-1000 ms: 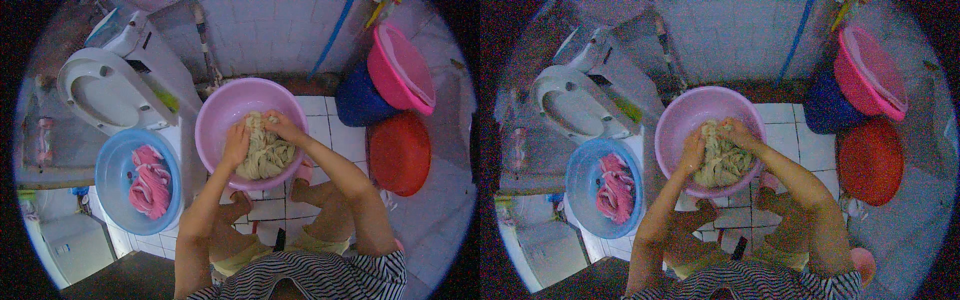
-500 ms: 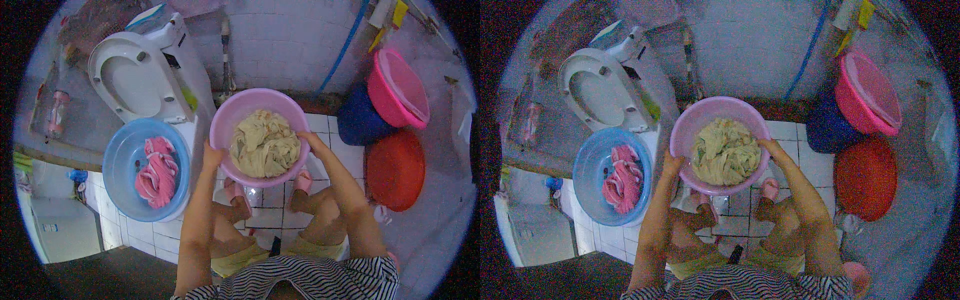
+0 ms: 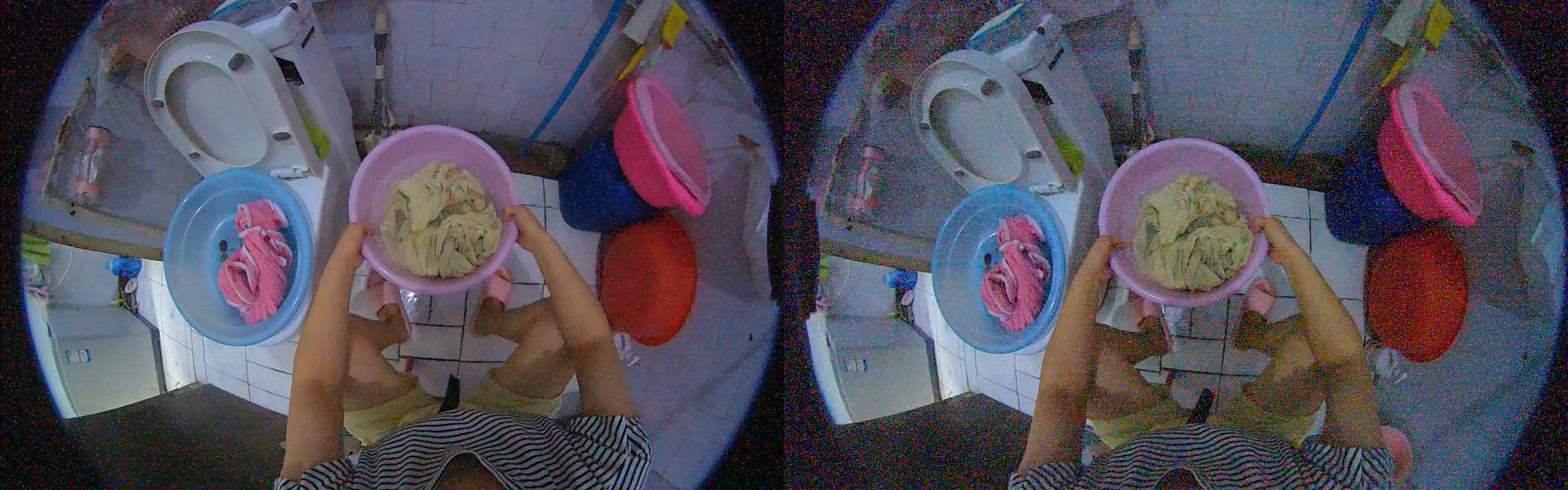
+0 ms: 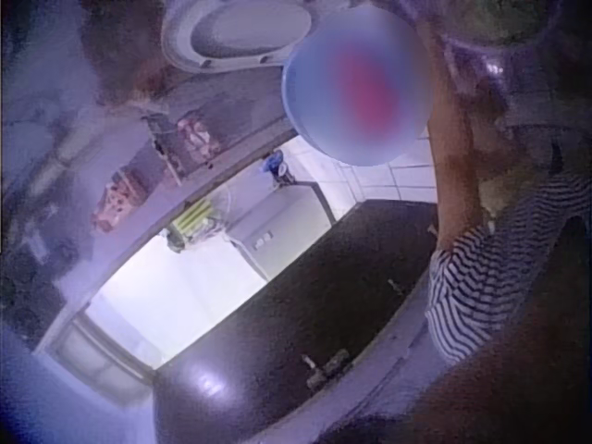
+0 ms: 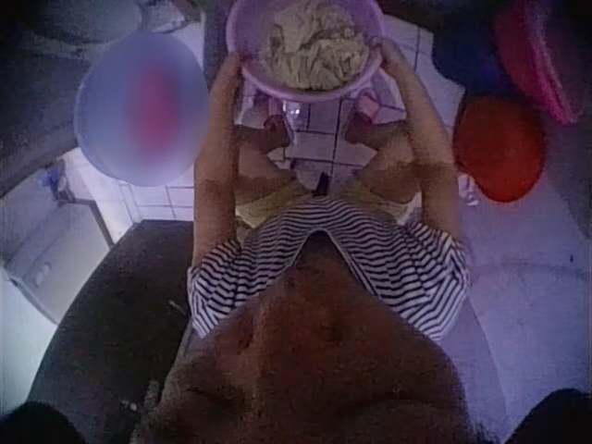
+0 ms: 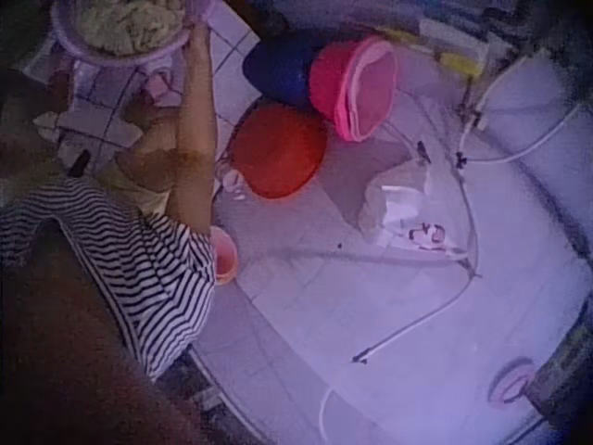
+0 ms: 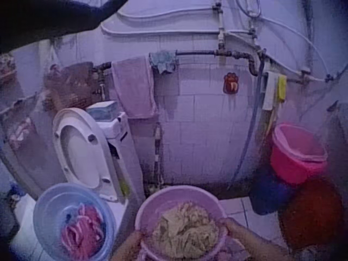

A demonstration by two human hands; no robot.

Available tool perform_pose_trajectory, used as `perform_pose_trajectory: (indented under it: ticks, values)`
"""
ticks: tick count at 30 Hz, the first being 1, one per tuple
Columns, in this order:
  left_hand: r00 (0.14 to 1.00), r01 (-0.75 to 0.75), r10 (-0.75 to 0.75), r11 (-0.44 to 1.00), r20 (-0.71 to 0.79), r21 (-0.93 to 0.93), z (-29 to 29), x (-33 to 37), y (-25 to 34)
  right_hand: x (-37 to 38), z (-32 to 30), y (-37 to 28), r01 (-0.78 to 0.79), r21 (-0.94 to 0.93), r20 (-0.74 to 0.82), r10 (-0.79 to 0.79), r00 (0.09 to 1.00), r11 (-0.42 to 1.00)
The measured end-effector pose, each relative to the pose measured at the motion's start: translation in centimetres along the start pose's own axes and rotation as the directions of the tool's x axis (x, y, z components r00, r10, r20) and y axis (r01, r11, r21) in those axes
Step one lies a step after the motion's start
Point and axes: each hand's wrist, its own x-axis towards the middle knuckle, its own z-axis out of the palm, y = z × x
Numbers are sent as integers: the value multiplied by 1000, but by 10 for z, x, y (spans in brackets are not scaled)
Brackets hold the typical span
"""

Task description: The person sits on the floor and hand-washes a pink cloth in a pink basin, scrubbing and wringing it repeatedly. They then transfer the pink cloth to a blue basin and proceed to wash a beige cloth in the pink basin using the same hand-washing technique.

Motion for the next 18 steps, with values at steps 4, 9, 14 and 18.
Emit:
perform_pose_trajectory:
  ticks: [4,9,14,18]
  values:
    - [1000,7,-9,996,21,86,-9,10,2,-6,-5,9,-70,2,-29,70,997,998]
    - [999,16,-12,996,-45,89,7,-8,14,-65,19,3,-148,138,-28,153,988,979]
    - [998,65,-65,998,13,18,-5,-29,-4,-59,5,3,-129,-41,-37,128,991,991]
    - [936,-150,264,898,-233,414,9,-42,-5,-21,-1,13,299,-796,-185,-683,707,525]
